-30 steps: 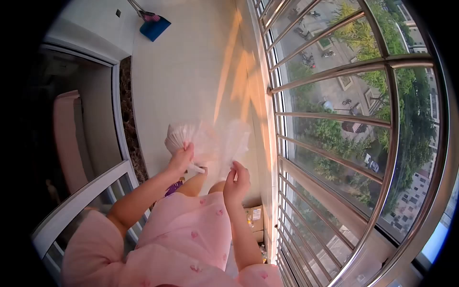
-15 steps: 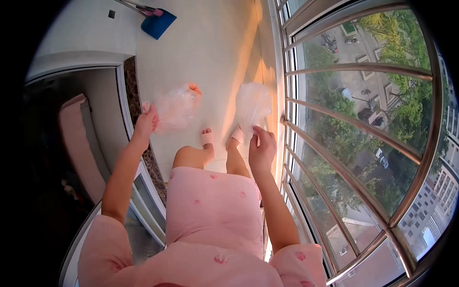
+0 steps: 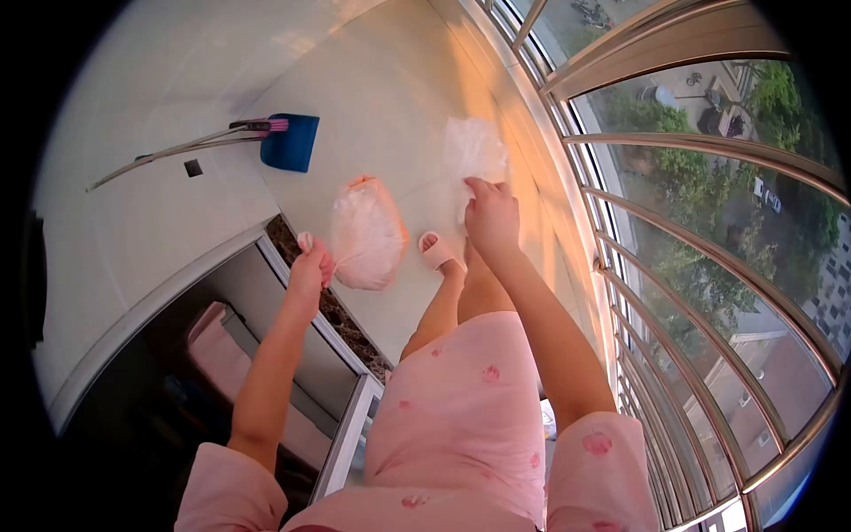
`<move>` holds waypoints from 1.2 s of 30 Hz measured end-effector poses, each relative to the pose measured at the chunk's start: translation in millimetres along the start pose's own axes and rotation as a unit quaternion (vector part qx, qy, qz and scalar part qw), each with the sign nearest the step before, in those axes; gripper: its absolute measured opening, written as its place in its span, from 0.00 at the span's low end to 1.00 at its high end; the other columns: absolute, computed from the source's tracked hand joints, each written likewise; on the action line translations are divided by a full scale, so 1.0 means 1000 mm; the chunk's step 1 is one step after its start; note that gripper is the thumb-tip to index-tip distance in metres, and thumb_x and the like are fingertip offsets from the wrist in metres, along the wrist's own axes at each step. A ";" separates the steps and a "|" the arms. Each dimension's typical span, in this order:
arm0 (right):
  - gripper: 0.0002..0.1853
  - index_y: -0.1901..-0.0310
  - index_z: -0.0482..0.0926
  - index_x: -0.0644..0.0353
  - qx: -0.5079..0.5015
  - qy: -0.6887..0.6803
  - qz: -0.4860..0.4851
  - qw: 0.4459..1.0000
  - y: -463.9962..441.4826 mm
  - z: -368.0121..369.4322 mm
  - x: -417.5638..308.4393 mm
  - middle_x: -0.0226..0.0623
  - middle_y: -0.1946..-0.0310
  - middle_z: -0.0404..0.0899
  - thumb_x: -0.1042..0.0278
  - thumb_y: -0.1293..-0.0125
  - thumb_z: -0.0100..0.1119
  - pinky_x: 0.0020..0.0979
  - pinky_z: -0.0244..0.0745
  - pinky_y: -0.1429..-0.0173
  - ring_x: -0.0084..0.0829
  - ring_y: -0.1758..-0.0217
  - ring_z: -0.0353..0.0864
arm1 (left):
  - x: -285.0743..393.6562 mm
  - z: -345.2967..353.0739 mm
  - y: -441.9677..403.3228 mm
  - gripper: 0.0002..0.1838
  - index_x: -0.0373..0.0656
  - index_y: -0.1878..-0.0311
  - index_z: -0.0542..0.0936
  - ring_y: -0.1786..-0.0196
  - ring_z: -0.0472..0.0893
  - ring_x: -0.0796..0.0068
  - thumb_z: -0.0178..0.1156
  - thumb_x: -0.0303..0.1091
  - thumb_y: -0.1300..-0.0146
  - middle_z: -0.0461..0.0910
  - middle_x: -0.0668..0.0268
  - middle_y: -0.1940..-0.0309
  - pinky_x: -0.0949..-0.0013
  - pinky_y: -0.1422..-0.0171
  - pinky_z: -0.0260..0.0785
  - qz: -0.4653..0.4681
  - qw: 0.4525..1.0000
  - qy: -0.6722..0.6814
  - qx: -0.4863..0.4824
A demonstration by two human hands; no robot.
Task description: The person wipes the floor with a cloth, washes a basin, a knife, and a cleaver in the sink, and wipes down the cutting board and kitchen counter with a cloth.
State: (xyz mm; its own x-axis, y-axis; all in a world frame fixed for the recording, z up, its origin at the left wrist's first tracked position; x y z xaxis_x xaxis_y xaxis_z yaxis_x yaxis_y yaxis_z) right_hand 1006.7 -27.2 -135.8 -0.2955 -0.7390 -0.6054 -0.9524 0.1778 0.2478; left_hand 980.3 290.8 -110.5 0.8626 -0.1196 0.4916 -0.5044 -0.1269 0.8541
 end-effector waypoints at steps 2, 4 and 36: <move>0.21 0.48 0.78 0.53 -0.036 0.012 0.019 0.999 -0.051 0.017 -0.017 0.40 0.56 0.81 0.76 0.46 0.55 0.41 0.71 0.46 0.41 0.49 0.76 | 0.041 -0.003 -0.027 0.23 0.52 0.79 0.59 0.80 0.55 0.83 0.44 0.49 0.27 0.56 0.77 0.84 0.75 0.73 0.50 0.026 0.999 0.001 -0.019; 0.25 0.44 0.76 0.51 -0.061 0.027 0.023 0.998 -0.103 0.030 -0.031 0.38 0.52 0.80 0.75 0.47 0.54 0.42 0.66 0.42 0.39 0.42 0.71 | 0.073 -0.002 -0.062 0.23 0.51 0.79 0.59 0.80 0.55 0.83 0.44 0.49 0.27 0.56 0.77 0.83 0.75 0.73 0.50 0.017 0.999 -0.020 -0.028; 0.17 0.50 0.78 0.62 -0.015 -0.072 0.594 0.801 -0.019 0.160 0.069 0.44 0.53 0.79 0.74 0.42 0.55 0.34 0.76 0.53 0.34 0.60 0.82 | 0.437 0.091 -0.672 0.14 0.42 0.71 0.62 0.79 0.58 0.71 0.39 0.37 0.29 0.60 0.67 0.83 0.63 0.66 0.57 -0.045 0.987 0.151 0.012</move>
Point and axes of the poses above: each hand's wrist, its own y-axis away from the middle knuckle, its own z-axis out of the palm, x = y × z, the point moved 7 cm from there along -y, towards the middle knuckle
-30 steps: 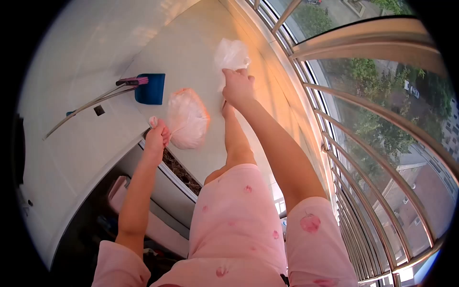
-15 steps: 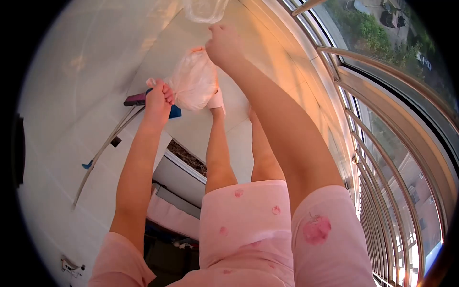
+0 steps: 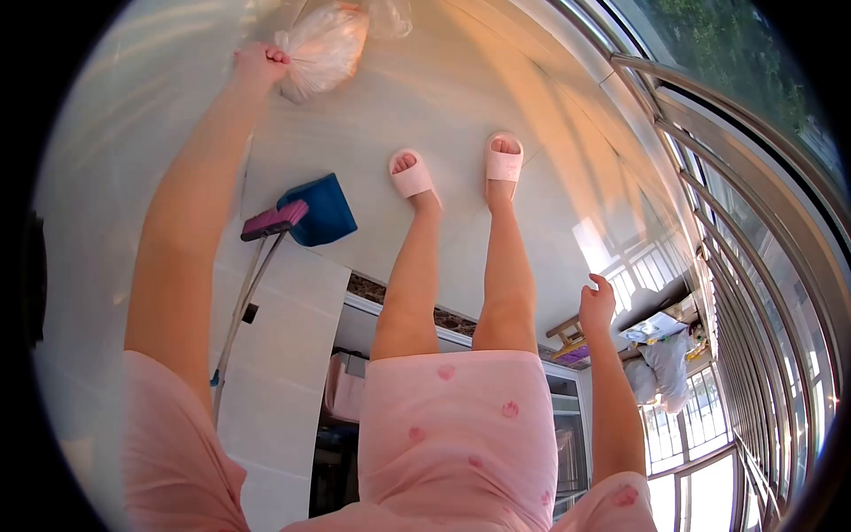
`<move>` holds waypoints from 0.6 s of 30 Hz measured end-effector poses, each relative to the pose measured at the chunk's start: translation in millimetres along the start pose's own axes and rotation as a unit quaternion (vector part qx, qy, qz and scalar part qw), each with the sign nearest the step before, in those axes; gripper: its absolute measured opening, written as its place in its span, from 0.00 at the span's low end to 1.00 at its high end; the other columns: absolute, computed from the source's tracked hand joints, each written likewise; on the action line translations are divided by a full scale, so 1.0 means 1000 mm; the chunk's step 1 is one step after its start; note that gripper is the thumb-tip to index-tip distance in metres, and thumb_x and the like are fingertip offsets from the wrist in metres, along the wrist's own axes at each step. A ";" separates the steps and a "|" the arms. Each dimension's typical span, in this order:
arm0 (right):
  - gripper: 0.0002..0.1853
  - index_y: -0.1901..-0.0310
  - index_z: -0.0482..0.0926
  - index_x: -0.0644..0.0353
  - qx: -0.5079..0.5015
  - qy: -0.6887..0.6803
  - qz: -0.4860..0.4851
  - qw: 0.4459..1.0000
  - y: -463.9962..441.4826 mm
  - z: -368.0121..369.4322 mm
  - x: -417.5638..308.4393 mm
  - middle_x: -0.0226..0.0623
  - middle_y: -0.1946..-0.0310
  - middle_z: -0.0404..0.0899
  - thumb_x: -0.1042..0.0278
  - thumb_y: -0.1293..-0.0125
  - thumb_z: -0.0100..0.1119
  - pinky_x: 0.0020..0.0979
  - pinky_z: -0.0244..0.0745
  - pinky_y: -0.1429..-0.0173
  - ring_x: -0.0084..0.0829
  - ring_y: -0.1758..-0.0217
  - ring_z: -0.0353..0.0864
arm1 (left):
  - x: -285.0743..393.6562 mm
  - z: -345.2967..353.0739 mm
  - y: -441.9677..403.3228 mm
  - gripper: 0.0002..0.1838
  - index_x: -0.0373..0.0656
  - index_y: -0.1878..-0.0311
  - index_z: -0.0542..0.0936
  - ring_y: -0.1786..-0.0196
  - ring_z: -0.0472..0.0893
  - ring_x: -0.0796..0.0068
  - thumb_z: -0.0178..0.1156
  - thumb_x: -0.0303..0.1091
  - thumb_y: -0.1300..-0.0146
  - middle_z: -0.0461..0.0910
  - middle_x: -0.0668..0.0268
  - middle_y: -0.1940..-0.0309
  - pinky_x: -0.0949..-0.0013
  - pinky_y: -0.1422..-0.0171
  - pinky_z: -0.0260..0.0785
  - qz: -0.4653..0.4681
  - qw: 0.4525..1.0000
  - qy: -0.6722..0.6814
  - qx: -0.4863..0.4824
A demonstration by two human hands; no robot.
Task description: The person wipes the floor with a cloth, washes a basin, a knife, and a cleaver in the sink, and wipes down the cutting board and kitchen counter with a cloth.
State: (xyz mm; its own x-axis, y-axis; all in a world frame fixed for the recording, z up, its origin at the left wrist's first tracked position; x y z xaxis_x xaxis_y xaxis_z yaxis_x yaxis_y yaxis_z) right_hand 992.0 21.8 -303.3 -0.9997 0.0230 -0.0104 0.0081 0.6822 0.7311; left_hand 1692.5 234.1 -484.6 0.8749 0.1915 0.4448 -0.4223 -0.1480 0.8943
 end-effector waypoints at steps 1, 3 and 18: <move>0.17 0.50 0.78 0.62 -0.009 -0.004 0.033 0.999 0.006 0.002 0.009 0.43 0.54 0.79 0.74 0.42 0.55 0.33 0.76 0.53 0.33 0.61 0.82 | 0.012 0.005 -0.010 0.12 0.41 0.69 0.62 0.78 0.58 0.71 0.39 0.35 0.29 0.61 0.66 0.82 0.63 0.64 0.59 0.008 1.000 -0.012 0.023; 0.17 0.50 0.78 0.62 -0.019 -0.018 0.042 0.999 0.011 0.008 0.017 0.44 0.53 0.78 0.74 0.41 0.55 0.33 0.76 0.54 0.33 0.61 0.82 | 0.029 0.017 -0.026 0.09 0.39 0.66 0.64 0.76 0.62 0.70 0.39 0.32 0.30 0.64 0.66 0.79 0.62 0.59 0.62 0.046 0.998 -0.037 -0.013; 0.13 0.57 0.79 0.59 0.051 -0.022 -0.020 0.998 0.061 0.024 -0.025 0.43 0.62 0.76 0.74 0.45 0.55 0.37 0.73 0.60 0.37 0.68 0.78 | -0.027 0.029 0.017 0.35 0.38 0.32 0.56 0.47 0.75 0.69 0.61 0.39 0.36 0.71 0.61 0.42 0.68 0.46 0.71 0.181 0.838 -0.514 -0.032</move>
Point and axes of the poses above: each hand's wrist, its own y-axis away from the middle knuckle, its own z-axis out of the palm, x = y × z, the point moved 7 cm from there along -y, towards the middle knuckle
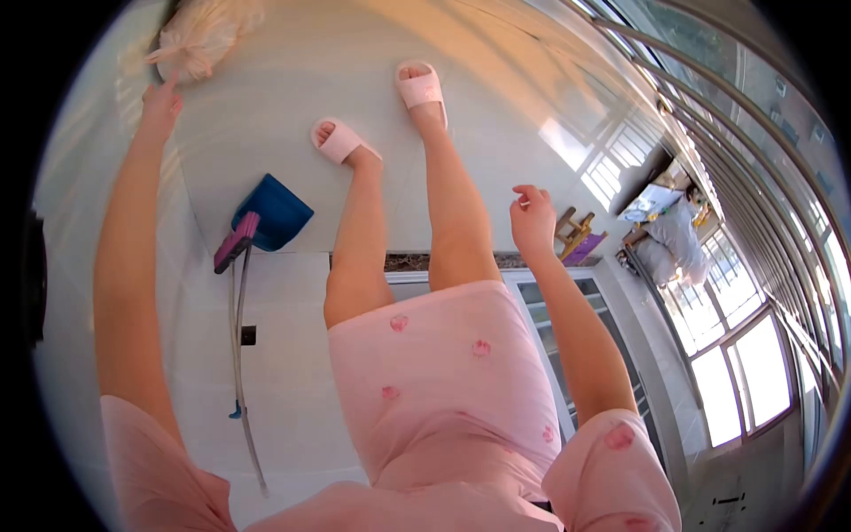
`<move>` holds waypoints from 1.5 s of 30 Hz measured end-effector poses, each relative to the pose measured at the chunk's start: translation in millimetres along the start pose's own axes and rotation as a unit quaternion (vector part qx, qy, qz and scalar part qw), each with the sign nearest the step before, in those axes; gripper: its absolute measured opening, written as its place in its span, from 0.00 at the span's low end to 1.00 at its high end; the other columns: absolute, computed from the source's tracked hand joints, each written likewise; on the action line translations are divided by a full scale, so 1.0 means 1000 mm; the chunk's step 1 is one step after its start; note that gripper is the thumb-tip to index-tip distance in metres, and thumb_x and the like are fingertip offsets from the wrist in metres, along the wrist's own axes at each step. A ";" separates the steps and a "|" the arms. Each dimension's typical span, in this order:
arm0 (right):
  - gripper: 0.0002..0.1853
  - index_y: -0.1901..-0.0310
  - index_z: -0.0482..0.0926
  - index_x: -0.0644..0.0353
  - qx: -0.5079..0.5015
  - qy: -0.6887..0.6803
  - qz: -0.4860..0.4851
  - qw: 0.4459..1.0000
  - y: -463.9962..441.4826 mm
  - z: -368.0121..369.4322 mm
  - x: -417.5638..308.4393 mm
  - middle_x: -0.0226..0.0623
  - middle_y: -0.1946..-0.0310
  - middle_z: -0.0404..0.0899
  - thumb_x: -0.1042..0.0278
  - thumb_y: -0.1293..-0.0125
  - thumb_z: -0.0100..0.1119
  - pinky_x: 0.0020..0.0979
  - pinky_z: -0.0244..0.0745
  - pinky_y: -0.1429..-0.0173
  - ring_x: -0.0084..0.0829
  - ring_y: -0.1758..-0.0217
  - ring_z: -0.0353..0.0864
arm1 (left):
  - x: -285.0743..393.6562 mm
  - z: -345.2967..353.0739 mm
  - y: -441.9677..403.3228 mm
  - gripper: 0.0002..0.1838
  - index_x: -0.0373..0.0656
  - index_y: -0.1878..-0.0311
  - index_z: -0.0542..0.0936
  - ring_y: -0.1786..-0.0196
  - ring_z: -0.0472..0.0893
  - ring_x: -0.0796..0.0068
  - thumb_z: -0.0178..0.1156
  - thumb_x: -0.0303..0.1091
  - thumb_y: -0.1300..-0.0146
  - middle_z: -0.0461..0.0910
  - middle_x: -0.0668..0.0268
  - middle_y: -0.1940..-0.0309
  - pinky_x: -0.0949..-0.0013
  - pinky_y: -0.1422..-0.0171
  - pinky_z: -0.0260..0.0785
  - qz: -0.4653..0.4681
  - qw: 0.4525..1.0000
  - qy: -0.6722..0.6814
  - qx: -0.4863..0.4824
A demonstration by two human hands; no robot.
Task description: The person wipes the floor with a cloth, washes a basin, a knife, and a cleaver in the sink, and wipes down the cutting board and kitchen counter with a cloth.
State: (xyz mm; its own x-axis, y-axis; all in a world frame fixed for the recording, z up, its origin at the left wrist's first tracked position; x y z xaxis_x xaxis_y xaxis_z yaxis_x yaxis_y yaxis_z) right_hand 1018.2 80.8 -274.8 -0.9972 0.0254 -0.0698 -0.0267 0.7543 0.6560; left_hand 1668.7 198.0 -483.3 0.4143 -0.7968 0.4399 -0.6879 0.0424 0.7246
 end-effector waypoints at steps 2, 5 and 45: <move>0.12 0.58 0.77 0.59 0.025 0.009 0.030 0.999 0.015 -0.009 -0.002 0.42 0.66 0.74 0.74 0.46 0.55 0.39 0.70 0.63 0.36 0.71 0.75 | -0.047 0.013 0.018 0.22 0.36 0.44 0.72 0.61 0.78 0.75 0.61 0.38 0.37 0.78 0.63 0.56 0.73 0.57 0.72 0.060 0.979 -0.078 -0.180; 0.15 0.56 0.76 0.59 0.011 -0.122 0.101 0.987 0.048 -0.020 -0.013 0.41 0.68 0.74 0.75 0.47 0.55 0.39 0.69 0.62 0.36 0.68 0.75 | -0.084 0.032 0.114 0.10 0.37 0.67 0.81 0.74 0.75 0.81 0.60 0.36 0.38 0.78 0.69 0.78 0.76 0.68 0.67 0.166 0.918 -0.245 -0.265; 0.19 0.47 0.74 0.66 0.327 -0.632 0.465 0.527 0.553 -0.081 0.529 0.49 0.47 0.75 0.67 0.38 0.55 0.37 0.71 0.43 0.46 0.46 0.76 | -0.089 0.495 1.008 0.14 0.34 0.61 0.77 0.73 0.80 0.72 0.56 0.38 0.37 0.81 0.59 0.72 0.70 0.67 0.74 0.383 0.340 -0.712 -0.480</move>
Point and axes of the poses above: each hand's wrist, its own y-axis away from the middle knuckle, its own z-axis out of the palm, x = y × z, the point moved 7 cm from there along -y, towards the middle knuckle
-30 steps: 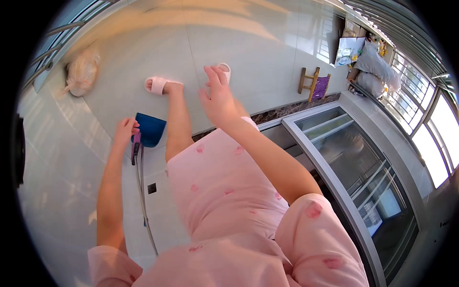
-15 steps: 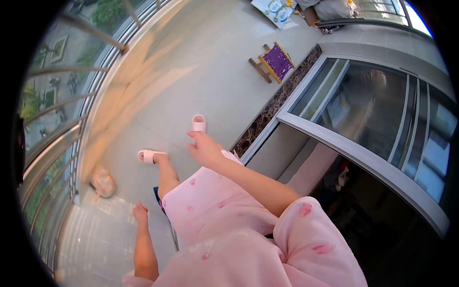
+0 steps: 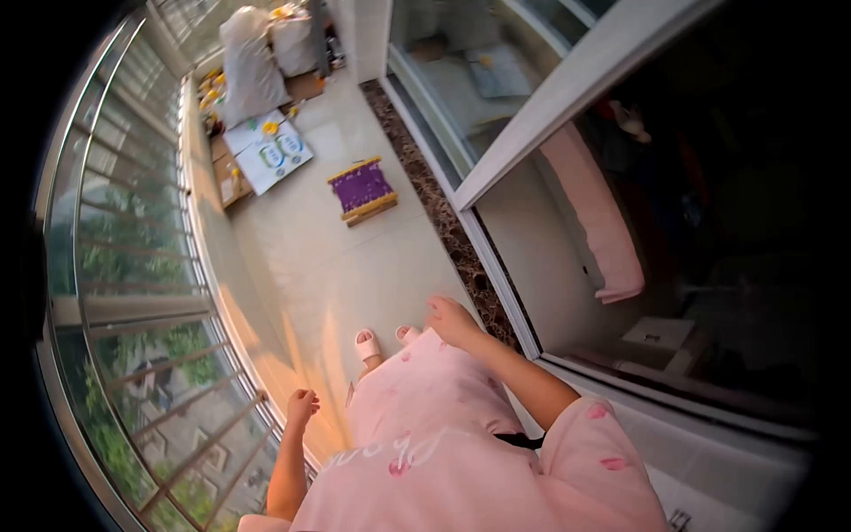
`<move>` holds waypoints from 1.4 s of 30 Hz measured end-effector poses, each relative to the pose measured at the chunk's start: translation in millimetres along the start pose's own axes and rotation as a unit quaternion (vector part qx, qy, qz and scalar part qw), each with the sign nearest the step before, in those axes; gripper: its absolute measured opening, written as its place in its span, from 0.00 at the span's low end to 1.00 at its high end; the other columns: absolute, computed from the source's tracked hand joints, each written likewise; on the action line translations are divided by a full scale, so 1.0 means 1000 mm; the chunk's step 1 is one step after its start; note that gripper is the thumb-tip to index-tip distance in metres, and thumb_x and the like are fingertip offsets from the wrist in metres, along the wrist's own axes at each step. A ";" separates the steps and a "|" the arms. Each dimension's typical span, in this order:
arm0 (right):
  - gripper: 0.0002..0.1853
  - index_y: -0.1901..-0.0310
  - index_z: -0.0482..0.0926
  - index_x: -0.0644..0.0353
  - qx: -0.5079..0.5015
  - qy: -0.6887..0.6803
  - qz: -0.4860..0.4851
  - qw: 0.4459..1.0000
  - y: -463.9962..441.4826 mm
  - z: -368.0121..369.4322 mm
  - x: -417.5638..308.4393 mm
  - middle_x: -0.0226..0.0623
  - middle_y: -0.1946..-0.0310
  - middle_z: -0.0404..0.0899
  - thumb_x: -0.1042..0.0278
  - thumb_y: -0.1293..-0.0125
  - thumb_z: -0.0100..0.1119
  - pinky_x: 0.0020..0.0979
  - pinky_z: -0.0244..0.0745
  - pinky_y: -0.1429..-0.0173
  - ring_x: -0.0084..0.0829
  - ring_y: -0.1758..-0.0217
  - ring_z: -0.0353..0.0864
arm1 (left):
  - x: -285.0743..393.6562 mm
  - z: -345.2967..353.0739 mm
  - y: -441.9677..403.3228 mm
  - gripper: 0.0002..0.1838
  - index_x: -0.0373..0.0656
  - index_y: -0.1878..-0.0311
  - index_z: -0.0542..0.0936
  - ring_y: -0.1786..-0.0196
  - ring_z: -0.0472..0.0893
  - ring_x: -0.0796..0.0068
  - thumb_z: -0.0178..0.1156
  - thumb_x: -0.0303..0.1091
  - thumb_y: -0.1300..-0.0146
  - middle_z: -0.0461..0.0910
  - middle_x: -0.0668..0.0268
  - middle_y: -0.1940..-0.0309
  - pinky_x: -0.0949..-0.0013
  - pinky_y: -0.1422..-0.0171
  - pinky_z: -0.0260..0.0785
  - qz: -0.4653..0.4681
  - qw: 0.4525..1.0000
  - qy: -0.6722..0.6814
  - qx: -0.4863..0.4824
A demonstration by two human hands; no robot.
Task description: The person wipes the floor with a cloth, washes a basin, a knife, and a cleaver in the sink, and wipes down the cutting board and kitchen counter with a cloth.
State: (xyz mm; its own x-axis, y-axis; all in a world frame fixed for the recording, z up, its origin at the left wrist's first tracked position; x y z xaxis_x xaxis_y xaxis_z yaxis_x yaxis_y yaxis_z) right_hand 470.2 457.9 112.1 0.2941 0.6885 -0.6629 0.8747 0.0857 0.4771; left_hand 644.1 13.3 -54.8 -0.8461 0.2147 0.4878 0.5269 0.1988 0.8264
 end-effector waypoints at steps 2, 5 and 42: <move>0.16 0.51 0.76 0.64 0.082 -0.081 0.073 0.991 0.032 -0.017 0.046 0.49 0.50 0.77 0.67 0.39 0.55 0.38 0.73 0.45 0.47 0.48 0.78 | 0.024 -0.010 -0.055 0.18 0.34 0.61 0.80 0.67 0.83 0.62 0.58 0.43 0.40 0.83 0.53 0.69 0.62 0.60 0.75 0.098 0.969 -0.225 -0.026; 0.16 0.51 0.77 0.65 0.142 -0.071 0.115 0.981 0.093 -0.060 0.066 0.49 0.52 0.79 0.67 0.40 0.57 0.37 0.74 0.47 0.45 0.50 0.79 | 0.168 0.016 -0.046 0.16 0.37 0.64 0.80 0.59 0.81 0.50 0.58 0.43 0.42 0.82 0.49 0.67 0.54 0.52 0.73 0.233 0.850 -0.472 -0.018; 0.17 0.47 0.76 0.62 0.596 -0.367 0.359 0.617 0.449 -0.497 0.610 0.43 0.56 0.82 0.64 0.34 0.58 0.32 0.77 0.53 0.33 0.56 0.82 | 0.515 1.285 0.263 0.20 0.38 0.58 0.79 0.52 0.80 0.52 0.59 0.48 0.41 0.82 0.51 0.58 0.51 0.47 0.73 0.527 -0.001 -0.784 -0.327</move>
State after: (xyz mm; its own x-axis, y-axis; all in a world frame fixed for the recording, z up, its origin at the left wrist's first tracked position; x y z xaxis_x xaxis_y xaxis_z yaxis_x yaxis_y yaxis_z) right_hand 850.8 1274.7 208.7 0.4824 -0.3085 -0.8199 -0.0492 -0.9440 0.3263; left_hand 450.7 1405.0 52.1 0.9069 -0.3985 0.1367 -0.3802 -0.6343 0.6731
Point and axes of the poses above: each hand's wrist, its own y-axis away from the middle knuckle, its own z-axis out of the palm, x = y × z, the point moved 7 cm from there along -y, towards the middle knuckle
